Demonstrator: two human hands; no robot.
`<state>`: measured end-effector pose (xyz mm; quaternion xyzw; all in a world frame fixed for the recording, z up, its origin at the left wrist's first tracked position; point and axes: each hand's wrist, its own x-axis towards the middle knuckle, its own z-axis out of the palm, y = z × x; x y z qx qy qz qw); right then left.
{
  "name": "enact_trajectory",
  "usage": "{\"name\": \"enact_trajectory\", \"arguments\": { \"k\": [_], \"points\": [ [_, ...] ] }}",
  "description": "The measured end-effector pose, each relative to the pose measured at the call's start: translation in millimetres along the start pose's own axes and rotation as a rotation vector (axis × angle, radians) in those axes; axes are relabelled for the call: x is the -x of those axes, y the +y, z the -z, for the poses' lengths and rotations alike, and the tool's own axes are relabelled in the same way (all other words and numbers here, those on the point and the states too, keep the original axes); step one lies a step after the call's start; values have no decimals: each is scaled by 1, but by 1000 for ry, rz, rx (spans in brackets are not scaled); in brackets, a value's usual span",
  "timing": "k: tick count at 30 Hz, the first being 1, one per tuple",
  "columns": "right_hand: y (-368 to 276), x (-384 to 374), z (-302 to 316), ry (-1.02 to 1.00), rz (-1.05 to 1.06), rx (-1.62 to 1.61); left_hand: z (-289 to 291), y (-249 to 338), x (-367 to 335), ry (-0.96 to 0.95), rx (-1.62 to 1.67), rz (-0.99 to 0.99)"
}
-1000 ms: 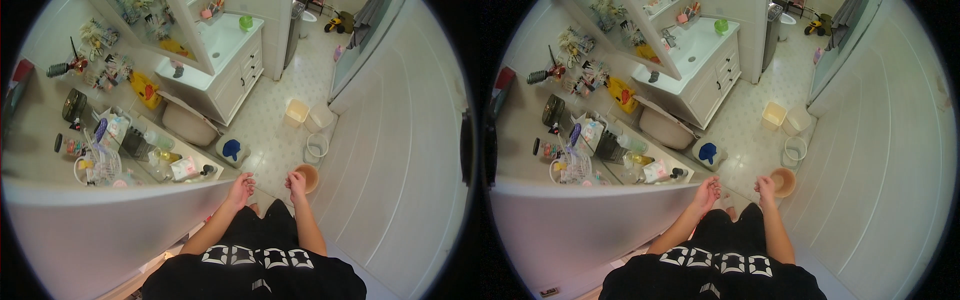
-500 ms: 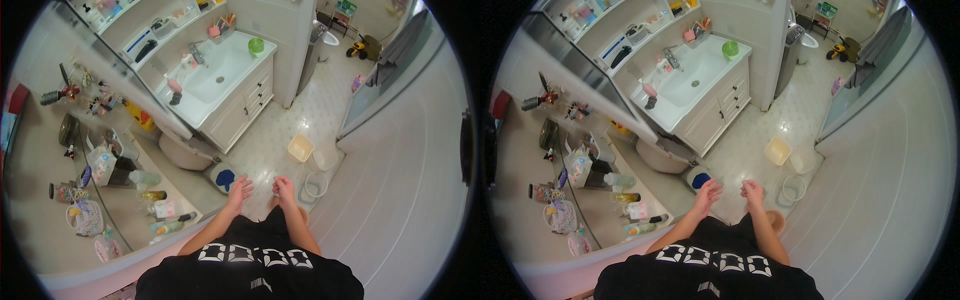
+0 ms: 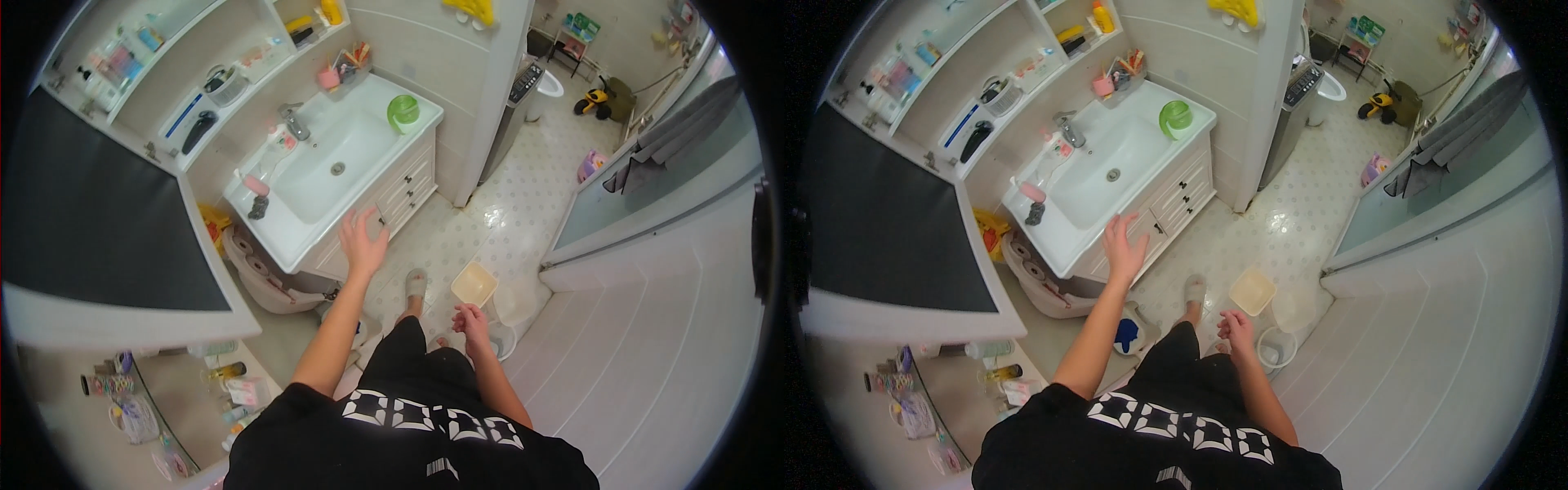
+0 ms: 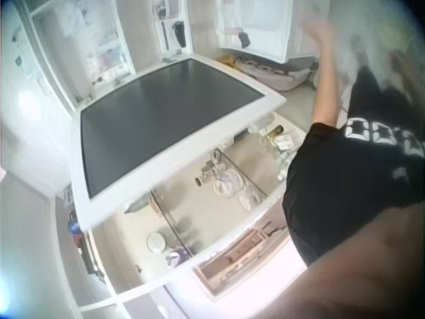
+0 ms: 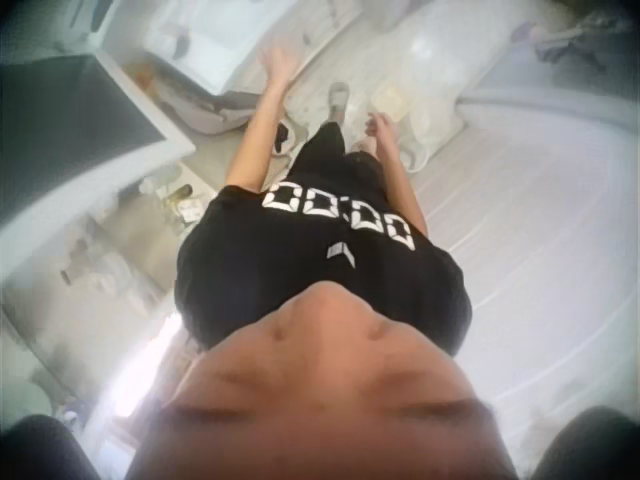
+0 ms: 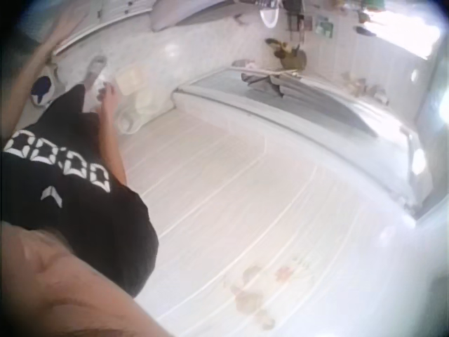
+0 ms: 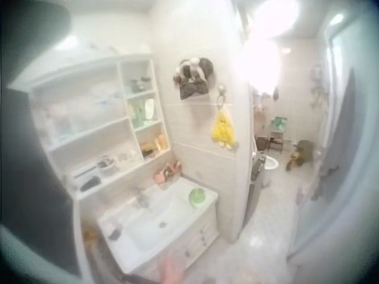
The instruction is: The person removes a full trash bag from a container, unfolds a new green trash bag, and fits the new bag into the container by hand.
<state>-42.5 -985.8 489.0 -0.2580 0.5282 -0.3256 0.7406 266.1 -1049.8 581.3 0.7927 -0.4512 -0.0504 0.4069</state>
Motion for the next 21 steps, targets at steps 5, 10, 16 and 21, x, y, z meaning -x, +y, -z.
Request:
{"name": "enact_trajectory", "arguments": {
  "k": [5,10,16,21],
  "points": [
    [-46,-53,6,62,21,23,-69,11,-144,-26,-150,-104],
    [-72,-107,10,217,-41,-18,-162,-3,-269,-63,-292,-143],
    [-86,-160,-16,283,-97,-59,-232,-26,-363,-276,-391,-163],
    [-83,-179,-21,338,-143,-88,-270,-25,-397,-375,-418,-32]
  ]
}}
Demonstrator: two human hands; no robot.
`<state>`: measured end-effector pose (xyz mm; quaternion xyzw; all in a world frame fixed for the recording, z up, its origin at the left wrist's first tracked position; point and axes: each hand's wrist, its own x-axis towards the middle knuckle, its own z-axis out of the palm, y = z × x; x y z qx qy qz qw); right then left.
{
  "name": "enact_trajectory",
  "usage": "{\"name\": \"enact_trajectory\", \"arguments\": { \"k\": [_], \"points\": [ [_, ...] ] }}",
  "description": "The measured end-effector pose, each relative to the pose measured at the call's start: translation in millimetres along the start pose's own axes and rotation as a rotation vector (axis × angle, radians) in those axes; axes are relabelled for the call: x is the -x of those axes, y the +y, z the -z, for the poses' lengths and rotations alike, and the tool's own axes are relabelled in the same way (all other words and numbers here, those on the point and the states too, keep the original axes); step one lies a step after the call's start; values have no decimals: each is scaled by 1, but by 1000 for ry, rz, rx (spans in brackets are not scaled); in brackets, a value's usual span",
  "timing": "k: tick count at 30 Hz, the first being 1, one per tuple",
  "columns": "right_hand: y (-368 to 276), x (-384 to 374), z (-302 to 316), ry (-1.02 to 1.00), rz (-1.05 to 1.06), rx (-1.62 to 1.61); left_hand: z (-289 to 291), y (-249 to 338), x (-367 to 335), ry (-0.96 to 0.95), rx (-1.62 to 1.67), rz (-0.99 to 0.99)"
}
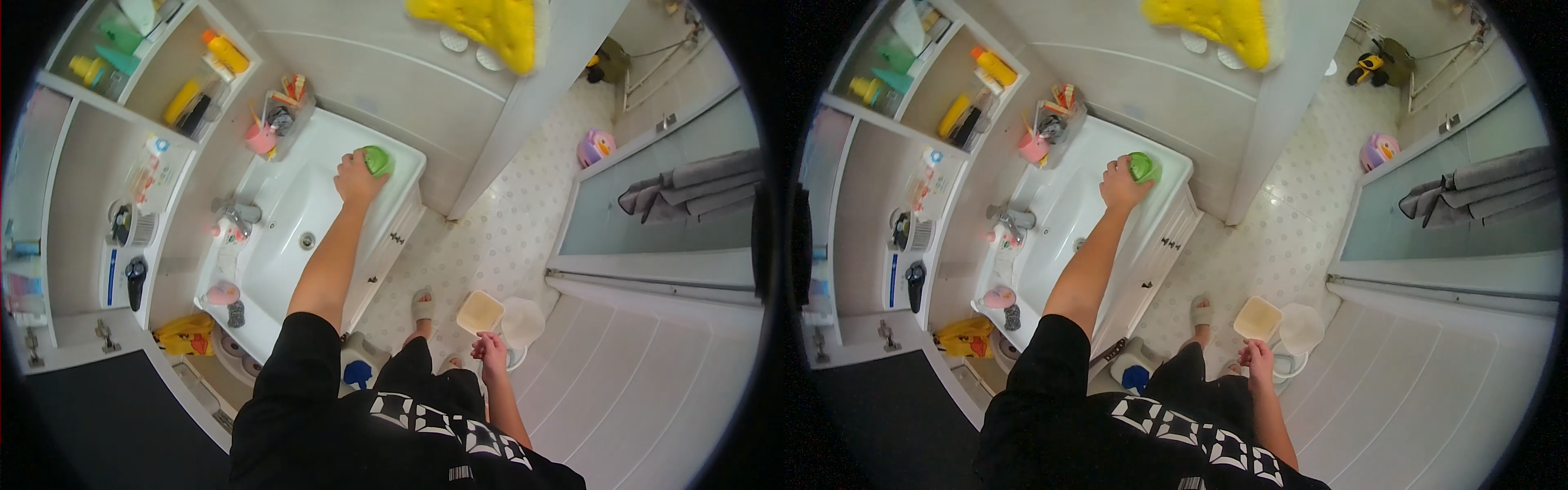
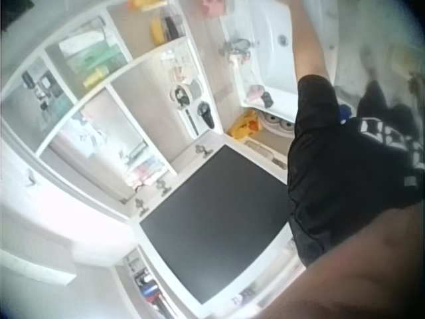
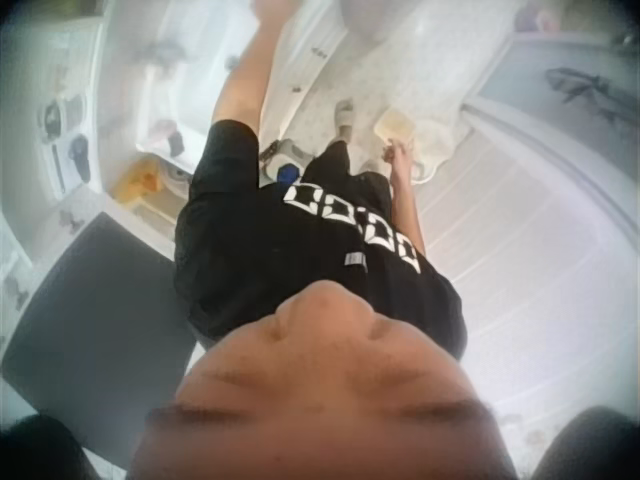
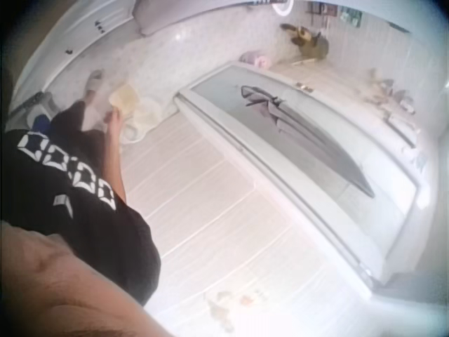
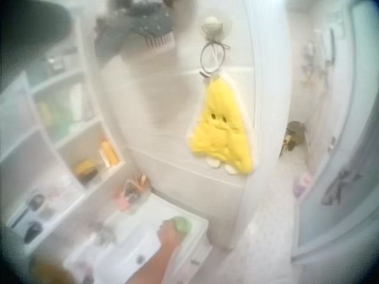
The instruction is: The person removes a full trash bag from a container, unfolds a new green trash bag, and fits the new bag into the container by hand.
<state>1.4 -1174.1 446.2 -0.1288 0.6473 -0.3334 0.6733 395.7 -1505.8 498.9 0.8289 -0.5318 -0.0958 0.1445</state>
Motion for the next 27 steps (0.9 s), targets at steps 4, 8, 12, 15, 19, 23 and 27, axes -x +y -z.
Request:
{"name": "enact_trajectory", "arguments": {
  "k": [4,8,12,15,19,23,27],
  "points": [
    [0,-5,-1,41,-10,-1,-14,-9,-23,121,24,32],
    [1,-2,17,86,-12,-8,-24,3,-23,42,77,83],
    [3,-6,30,90,4,0,-30,9,-25,168,208,-43],
    [2,-1,32,99,-32,-47,-27,8,-28,89,149,-107],
    [-7,8,41,112,-22,-67,-9,22,-5,153,271,-19],
    [-20,22,69,33,115,38,18,79,80,79,754,-86],
    [-80,47,43,-247,184,127,53,129,184,-689,1411,135]
  ]
}}
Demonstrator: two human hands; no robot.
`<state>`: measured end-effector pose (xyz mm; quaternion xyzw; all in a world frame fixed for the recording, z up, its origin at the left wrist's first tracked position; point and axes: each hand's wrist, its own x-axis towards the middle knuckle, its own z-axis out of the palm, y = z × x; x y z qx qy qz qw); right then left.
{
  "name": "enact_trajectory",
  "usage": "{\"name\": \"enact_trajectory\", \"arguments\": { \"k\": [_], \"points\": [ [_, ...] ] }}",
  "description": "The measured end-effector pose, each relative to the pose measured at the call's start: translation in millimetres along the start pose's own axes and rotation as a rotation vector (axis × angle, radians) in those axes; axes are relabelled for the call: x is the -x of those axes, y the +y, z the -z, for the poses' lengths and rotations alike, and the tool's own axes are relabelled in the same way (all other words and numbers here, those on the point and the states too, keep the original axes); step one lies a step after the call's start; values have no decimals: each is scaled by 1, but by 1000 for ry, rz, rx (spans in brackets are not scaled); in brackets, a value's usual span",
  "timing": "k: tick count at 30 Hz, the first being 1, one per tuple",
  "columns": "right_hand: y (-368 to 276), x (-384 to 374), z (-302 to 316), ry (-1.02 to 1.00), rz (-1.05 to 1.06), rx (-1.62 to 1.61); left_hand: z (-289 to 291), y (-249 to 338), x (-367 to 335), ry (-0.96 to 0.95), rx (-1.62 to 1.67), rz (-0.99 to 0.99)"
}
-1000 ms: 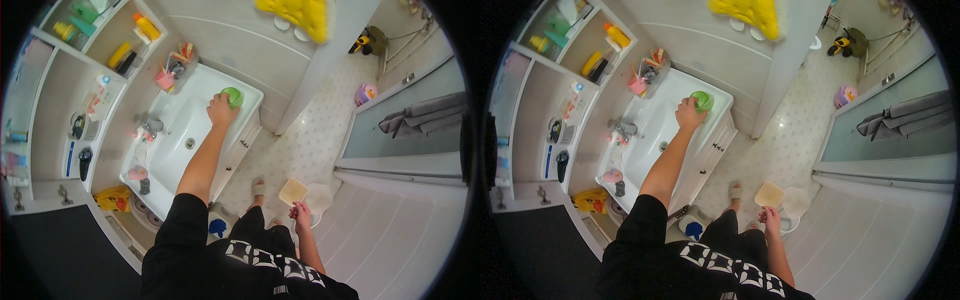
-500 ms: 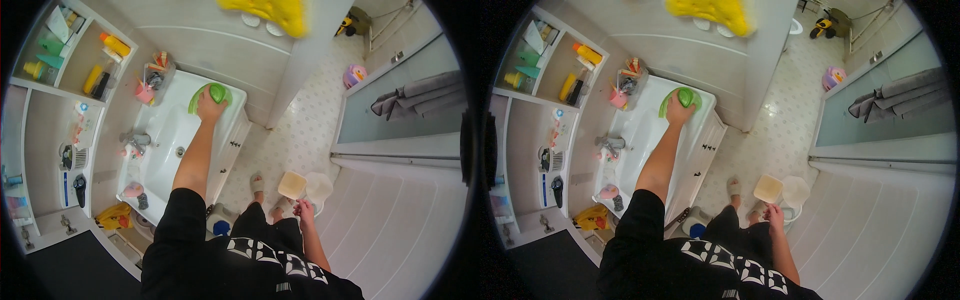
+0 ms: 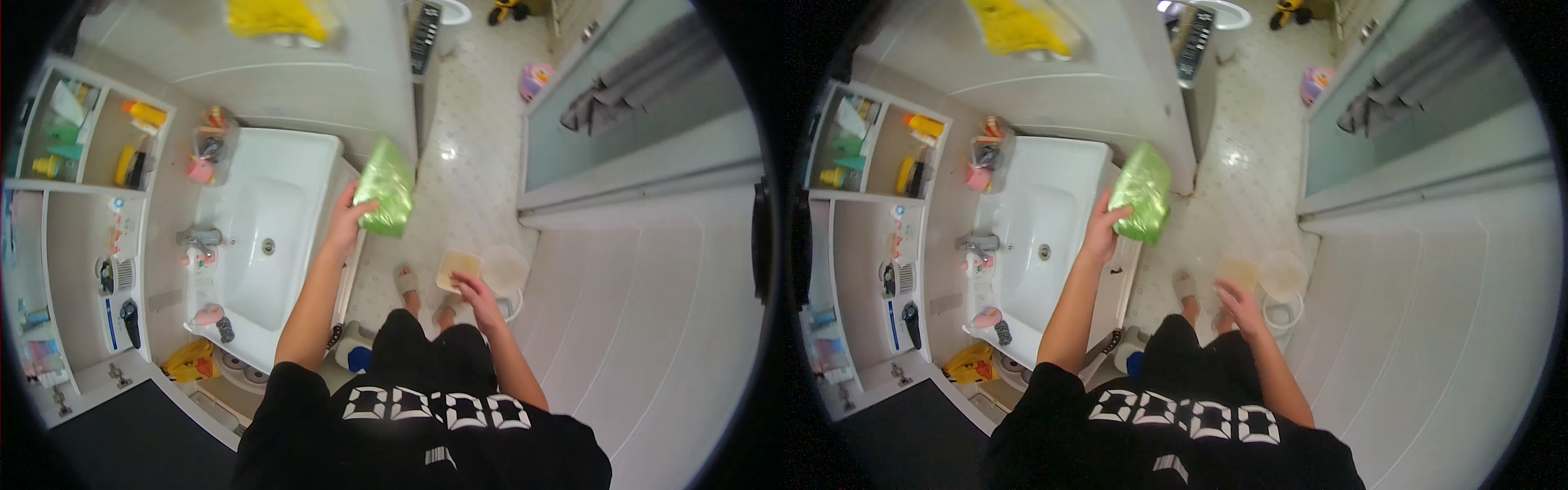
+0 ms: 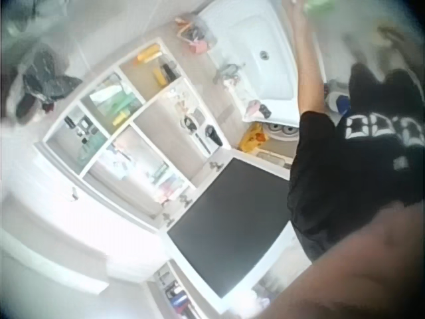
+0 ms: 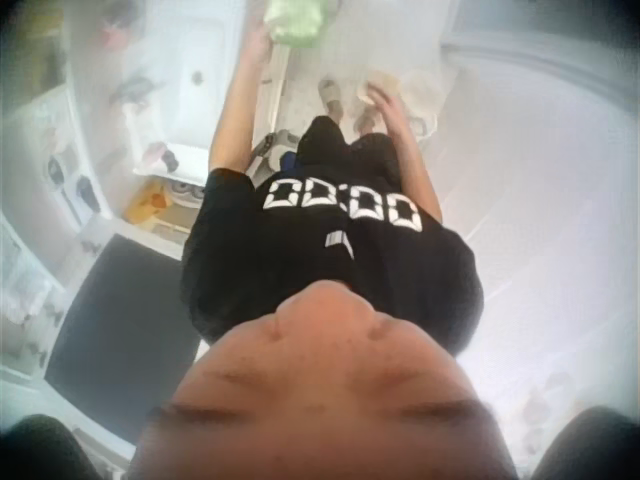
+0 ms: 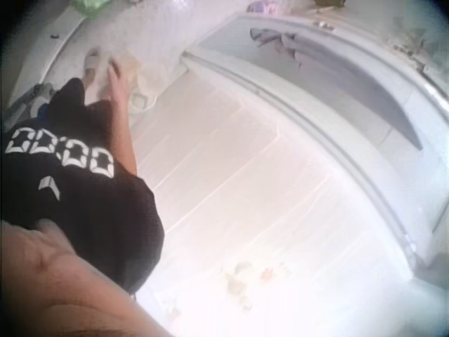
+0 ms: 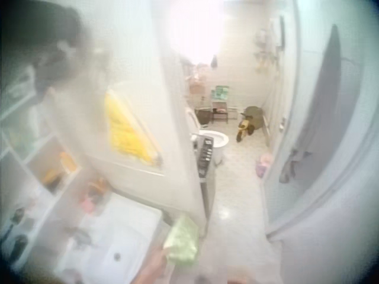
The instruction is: The person removes a full trash bag from a container, unfolds a new green trash bag, and fits the new bag into the container by hand.
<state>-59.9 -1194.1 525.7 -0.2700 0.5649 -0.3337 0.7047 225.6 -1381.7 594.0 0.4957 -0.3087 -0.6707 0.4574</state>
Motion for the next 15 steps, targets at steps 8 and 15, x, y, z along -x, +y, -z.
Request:
{"name": "enact_trajectory", "arguments": {
  "k": [8,15],
  "points": [
    [-34,8,-10,147,175,-477,-113,-73,71,-501,-480,160],
    [-53,50,37,411,124,-811,-149,-78,103,-750,-74,195]
  ]
}}
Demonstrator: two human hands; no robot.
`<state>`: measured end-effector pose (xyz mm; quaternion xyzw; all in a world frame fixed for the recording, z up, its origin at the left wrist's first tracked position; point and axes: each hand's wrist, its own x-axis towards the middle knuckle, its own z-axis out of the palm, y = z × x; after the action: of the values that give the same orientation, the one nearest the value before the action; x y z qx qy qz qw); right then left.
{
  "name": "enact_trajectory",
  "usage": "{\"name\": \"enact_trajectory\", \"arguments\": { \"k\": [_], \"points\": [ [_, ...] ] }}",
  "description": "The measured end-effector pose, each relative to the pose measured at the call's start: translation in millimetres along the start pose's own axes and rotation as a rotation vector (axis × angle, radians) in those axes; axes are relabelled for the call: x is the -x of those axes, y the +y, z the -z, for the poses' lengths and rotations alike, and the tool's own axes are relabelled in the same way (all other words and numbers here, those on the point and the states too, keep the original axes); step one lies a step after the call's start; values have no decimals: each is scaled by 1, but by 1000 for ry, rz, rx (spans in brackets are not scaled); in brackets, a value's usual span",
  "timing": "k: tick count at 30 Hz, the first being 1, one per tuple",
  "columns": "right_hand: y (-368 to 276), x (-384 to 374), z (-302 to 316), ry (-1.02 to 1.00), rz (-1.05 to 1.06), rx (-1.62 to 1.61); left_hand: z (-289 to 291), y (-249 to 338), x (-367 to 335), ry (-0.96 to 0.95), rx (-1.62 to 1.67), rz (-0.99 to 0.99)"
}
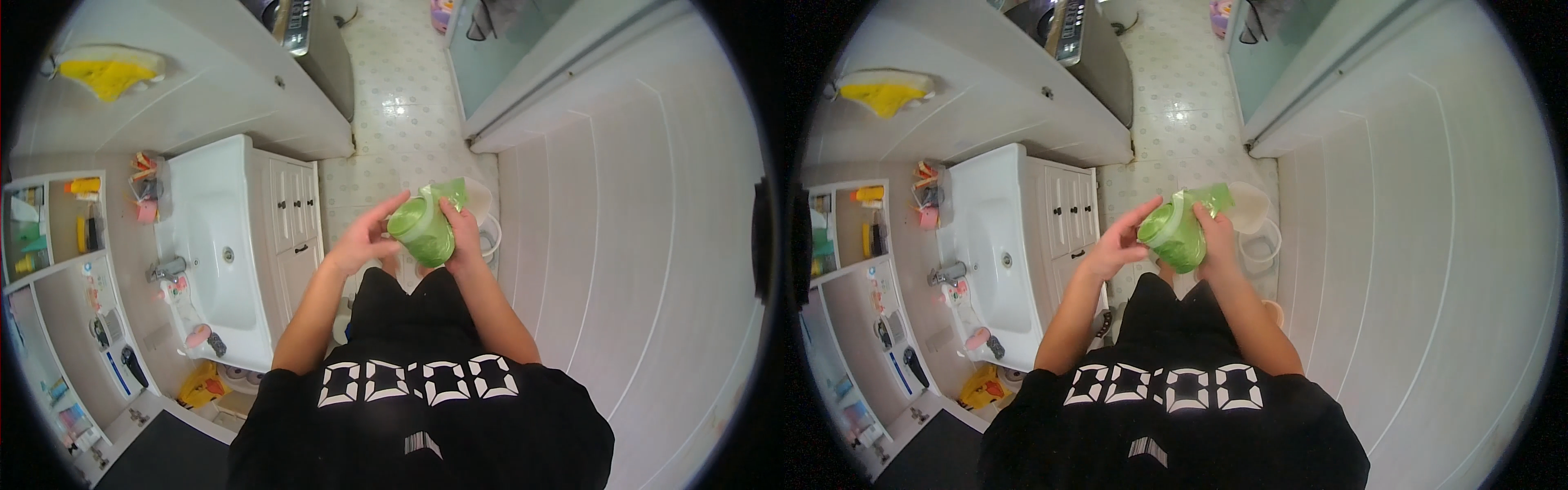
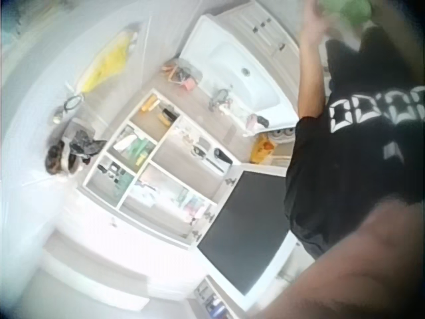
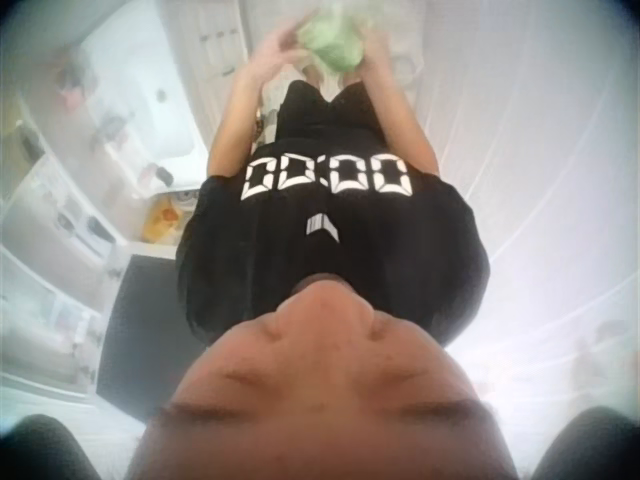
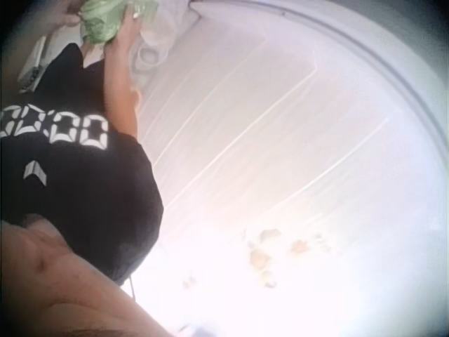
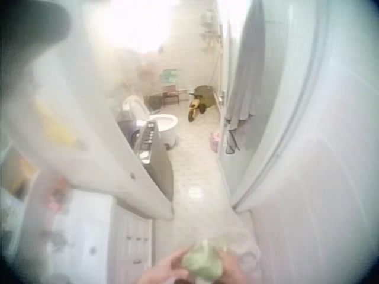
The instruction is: The person removes a full trash bag from a container, unfolds a new green trash bag, and fits the new bag into the container by hand.
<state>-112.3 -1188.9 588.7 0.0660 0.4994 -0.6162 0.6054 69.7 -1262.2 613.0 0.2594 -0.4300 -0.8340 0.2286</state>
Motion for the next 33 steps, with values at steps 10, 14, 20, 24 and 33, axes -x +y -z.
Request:
{"name": "enact_trajectory", "arguments": {
  "k": [10,14,20,24,33],
  "points": [
    [-10,14,26,182,323,40,-45,-45,-21,199,312,170],
    [-21,19,40,232,367,15,-68,-40,-24,135,315,251],
    [-21,10,45,253,511,442,-78,-56,-20,43,322,333],
    [-40,1,60,233,572,358,-72,-42,-11,-11,598,207],
    [-67,24,68,94,382,-14,-54,-37,-13,-46,730,181]
  ]
}}
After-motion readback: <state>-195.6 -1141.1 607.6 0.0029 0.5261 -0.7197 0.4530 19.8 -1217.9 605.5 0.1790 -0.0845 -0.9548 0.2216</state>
